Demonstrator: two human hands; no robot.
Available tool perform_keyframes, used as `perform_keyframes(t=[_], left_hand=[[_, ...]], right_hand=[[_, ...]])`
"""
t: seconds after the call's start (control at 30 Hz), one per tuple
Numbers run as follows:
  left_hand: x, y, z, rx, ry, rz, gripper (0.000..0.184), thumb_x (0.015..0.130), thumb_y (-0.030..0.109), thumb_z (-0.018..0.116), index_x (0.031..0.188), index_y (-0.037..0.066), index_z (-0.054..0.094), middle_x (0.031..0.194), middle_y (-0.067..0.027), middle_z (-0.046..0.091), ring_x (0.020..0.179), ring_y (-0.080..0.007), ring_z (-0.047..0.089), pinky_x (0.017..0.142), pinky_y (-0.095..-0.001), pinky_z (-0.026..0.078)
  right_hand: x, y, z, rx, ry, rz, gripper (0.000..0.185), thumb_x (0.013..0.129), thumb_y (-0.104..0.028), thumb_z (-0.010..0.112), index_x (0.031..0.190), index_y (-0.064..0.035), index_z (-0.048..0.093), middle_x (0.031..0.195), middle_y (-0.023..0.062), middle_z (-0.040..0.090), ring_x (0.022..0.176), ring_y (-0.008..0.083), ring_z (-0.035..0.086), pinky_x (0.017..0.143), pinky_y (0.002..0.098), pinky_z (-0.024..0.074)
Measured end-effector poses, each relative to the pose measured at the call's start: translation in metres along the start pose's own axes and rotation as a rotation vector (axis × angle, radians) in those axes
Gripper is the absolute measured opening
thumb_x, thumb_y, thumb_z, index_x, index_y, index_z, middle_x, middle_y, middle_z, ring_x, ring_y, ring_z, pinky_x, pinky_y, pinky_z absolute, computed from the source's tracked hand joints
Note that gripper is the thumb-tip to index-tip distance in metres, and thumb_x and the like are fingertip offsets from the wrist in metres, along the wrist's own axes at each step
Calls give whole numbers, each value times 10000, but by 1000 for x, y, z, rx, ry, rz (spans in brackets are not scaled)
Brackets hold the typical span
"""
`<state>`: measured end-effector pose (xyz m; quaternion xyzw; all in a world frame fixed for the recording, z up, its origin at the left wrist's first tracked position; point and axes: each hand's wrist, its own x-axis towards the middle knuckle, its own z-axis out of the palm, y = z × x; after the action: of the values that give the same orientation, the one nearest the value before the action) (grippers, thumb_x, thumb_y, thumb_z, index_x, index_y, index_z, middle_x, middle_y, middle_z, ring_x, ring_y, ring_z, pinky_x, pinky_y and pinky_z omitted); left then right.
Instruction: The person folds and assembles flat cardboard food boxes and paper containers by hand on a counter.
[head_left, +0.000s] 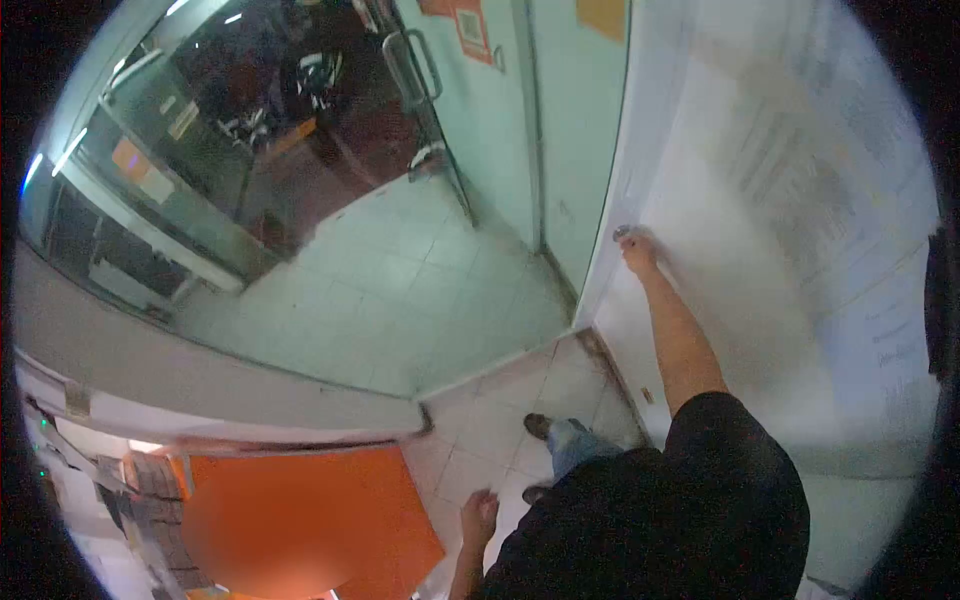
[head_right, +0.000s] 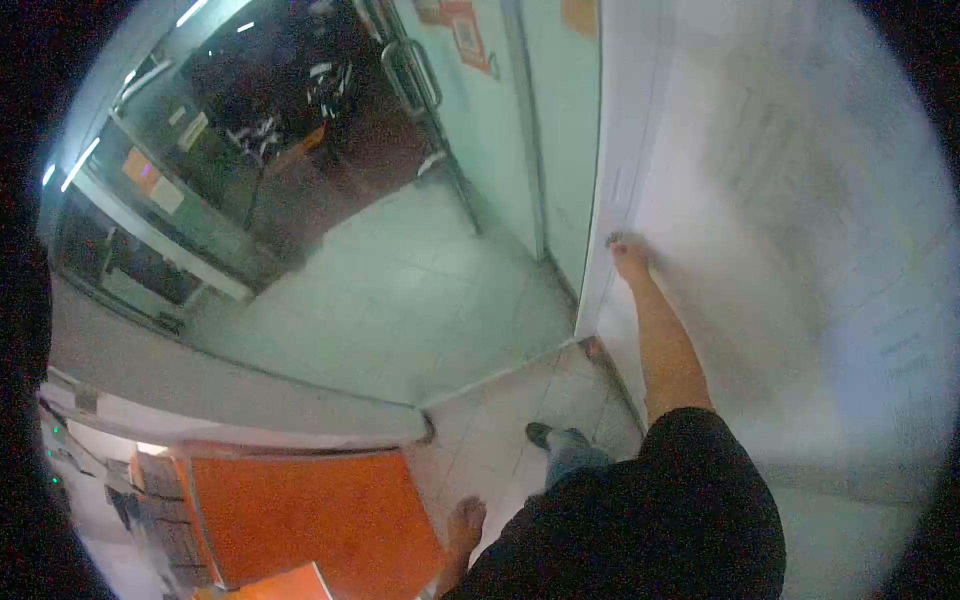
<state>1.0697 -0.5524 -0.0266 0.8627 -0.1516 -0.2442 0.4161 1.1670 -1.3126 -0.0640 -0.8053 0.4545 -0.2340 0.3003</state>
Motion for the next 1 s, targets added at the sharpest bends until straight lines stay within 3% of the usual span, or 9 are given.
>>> perform_keyframes(t=[0.13, 0.23, 0.33, 0.4, 0.5, 0.57, 0.67, 0.77, 1.0], left_hand=[[141, 239, 19, -44, -201, 512, 391, 913, 173, 747, 1262, 35, 637, 1226, -170, 695, 1136, -341, 678, 982, -418, 531], [222, 395, 73, -45, -404, 776, 574, 910, 136, 735, 1430, 43, 509, 1442, -195, 564, 1308, -373, 569, 1106, -437, 458], [299, 483, 153, 20, -251, 1171, 839, 901, 115, 729, 1597, 50, 265, 1560, -256, 402, 1347, -434, 511, 1107, -456, 457], [328, 518, 181, -21, -205, 1053, 920, 891, 122, 737, 1624, 51, 186, 1566, -286, 358, 1353, -448, 494, 1085, -466, 474], [353, 532, 205, -258, -224, 969, 944, 892, 176, 712, 1623, 23, 134, 1449, -319, 456, 1249, -427, 570, 987, -462, 522], [357, 527, 204, -408, -302, 905, 831, 888, 212, 707, 1566, -19, 286, 1370, -297, 545, 1174, -404, 623, 940, -448, 535], [359, 534, 190, -277, -198, 743, 392, 853, 123, 650, 1195, 22, 485, 1059, -244, 634, 977, -438, 652, 869, -451, 513], [385, 519, 193, -368, -307, 741, 325, 848, 140, 653, 1108, 26, 494, 952, -220, 607, 864, -372, 651, 801, -458, 513], [393, 495, 231, -400, -174, 831, 340, 814, 232, 682, 1067, 33, 573, 986, -205, 650, 877, -358, 646, 787, -463, 521]], right_hand=[[-32, -37, -33, 173, 26, -132, 295, 985, -316, 644, 935, -35, 720, 826, 126, 706, 779, 272, 663, 717, 461, 513], [-34, -49, -54, 161, -194, 47, 300, 987, -310, 638, 991, -22, 723, 934, 165, 713, 878, 296, 671, 805, 449, 522], [-10, -32, -44, 257, -331, 52, 324, 995, -319, 624, 1059, -14, 712, 1018, 189, 707, 958, 294, 671, 874, 441, 520], [0, -50, -69, 312, -396, 19, 340, 1004, -323, 607, 1100, -11, 701, 1056, 199, 703, 990, 300, 668, 900, 443, 516], [5, -57, -95, 343, -508, 29, 368, 1018, -330, 582, 1162, -7, 684, 1114, 214, 695, 1038, 309, 665, 939, 445, 510], [-4, -55, -104, 357, -602, 54, 390, 1027, -335, 565, 1203, -4, 672, 1152, 224, 691, 1070, 315, 662, 965, 446, 507], [-19, -70, -111, 234, -734, 71, 425, 1041, -342, 540, 1265, 1, 655, 1210, 239, 683, 1118, 324, 658, 1004, 448, 501], [-21, -77, -102, 33, -629, -36, 449, 1017, -390, 587, 1246, -12, 665, 1238, 167, 673, 1177, 313, 634, 1034, 435, 473], [-28, -48, -93, 286, -491, 23, 451, 1016, -402, 589, 1239, -18, 666, 1221, 156, 679, 1170, 314, 638, 1026, 437, 476]])
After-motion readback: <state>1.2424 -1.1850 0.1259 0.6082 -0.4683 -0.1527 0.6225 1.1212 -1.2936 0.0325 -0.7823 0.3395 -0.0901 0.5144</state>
